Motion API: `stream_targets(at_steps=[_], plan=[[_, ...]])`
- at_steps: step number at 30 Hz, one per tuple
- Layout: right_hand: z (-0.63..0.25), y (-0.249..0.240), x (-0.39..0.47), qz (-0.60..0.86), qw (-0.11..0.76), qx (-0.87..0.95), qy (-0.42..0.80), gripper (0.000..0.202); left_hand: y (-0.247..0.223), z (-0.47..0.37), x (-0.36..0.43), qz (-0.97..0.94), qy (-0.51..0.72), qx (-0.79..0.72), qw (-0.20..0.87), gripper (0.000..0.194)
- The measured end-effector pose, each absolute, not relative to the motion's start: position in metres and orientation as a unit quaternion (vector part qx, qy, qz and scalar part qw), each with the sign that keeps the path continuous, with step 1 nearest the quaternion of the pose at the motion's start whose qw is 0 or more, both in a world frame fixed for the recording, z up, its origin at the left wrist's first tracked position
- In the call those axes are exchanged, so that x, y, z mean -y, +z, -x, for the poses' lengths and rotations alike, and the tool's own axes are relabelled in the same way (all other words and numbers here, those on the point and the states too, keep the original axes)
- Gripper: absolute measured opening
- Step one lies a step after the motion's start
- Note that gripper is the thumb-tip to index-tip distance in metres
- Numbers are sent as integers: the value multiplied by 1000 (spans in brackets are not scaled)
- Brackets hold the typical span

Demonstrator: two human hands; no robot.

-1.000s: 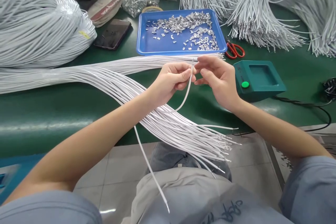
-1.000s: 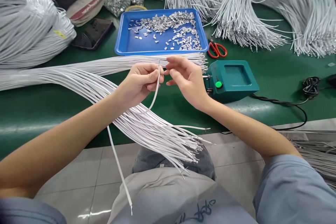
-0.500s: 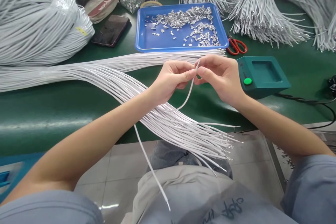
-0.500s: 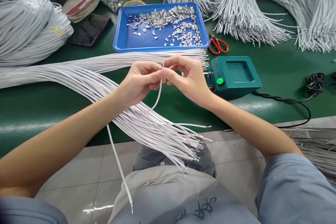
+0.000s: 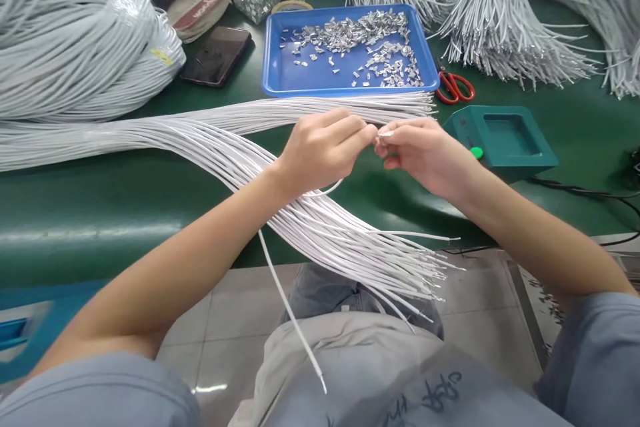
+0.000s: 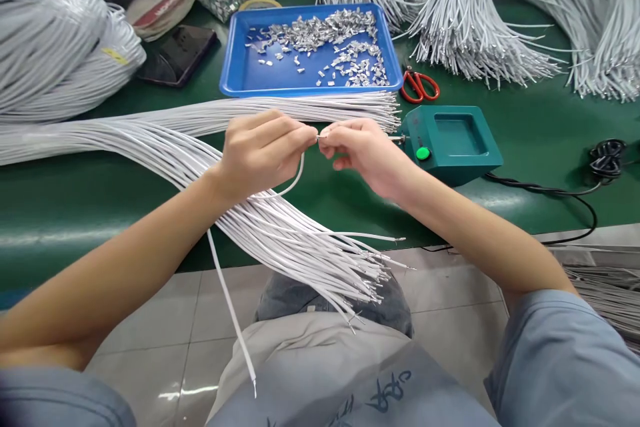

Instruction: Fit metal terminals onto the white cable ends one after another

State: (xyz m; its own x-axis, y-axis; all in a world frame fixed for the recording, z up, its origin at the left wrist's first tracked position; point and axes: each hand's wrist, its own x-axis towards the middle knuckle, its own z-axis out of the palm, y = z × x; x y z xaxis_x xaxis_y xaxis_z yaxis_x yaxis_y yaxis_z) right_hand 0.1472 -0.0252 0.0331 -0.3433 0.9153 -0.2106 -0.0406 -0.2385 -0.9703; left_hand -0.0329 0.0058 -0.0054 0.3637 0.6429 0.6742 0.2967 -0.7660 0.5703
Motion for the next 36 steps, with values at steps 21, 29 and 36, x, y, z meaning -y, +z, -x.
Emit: stream_targets(at_steps=[21,29,36], plan=[[-204,45,-5,585,-2,807,85,33,-10,-9,4,-629,405,-385,541,24],[-202,56,-12,576,-64,810,94,30,-2,-15,5,-587,411,-394,575,23],[-196,50,0,538,-115,835,-13,25,-3,-18,7,-593,413,-392,569,22]])
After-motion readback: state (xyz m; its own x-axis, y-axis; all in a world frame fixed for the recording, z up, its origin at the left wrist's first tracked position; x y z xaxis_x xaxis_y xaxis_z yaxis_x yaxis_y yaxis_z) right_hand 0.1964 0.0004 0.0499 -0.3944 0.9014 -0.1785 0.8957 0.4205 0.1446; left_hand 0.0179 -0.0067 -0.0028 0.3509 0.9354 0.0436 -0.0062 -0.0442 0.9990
